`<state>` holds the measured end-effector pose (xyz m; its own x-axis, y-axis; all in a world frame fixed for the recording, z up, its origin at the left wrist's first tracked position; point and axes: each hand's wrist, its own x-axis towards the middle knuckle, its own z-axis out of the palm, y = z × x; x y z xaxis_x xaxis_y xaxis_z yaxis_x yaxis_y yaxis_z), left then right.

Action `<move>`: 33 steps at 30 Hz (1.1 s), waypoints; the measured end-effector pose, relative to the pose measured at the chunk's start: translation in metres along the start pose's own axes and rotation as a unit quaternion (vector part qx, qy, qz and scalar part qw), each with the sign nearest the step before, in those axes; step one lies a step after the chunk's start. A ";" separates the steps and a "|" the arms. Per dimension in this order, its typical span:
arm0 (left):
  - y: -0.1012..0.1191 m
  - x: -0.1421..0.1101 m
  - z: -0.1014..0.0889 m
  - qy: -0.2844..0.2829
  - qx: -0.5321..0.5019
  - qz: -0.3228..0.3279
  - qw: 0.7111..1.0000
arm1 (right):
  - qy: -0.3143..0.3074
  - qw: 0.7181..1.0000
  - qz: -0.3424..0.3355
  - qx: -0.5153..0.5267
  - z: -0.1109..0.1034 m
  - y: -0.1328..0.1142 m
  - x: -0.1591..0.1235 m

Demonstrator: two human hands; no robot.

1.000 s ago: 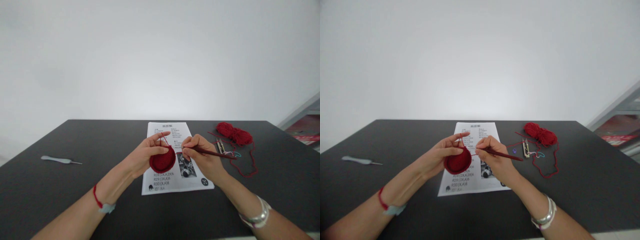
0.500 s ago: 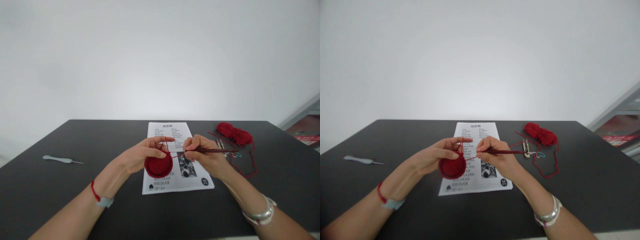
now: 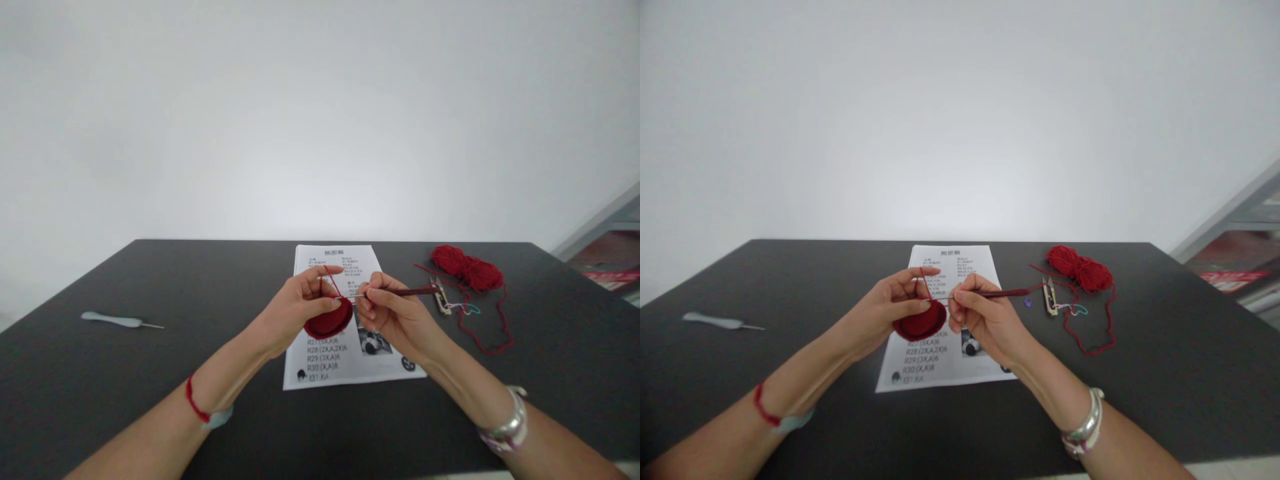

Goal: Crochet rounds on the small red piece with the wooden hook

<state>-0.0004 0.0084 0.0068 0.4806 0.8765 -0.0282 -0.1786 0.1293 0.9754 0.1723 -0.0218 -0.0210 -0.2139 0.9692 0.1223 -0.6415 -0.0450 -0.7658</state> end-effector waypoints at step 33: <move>-0.008 -0.004 0.014 0.114 0.043 0.056 0.991 | 0.034 0.799 -0.322 -0.507 -0.001 0.012 -0.014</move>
<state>0.0108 -0.0029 0.0019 0.2542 0.9663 0.0416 -0.1418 -0.0053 0.9899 0.1682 -0.0352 -0.0331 -0.0176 0.7246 0.6889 0.3303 0.6546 -0.6800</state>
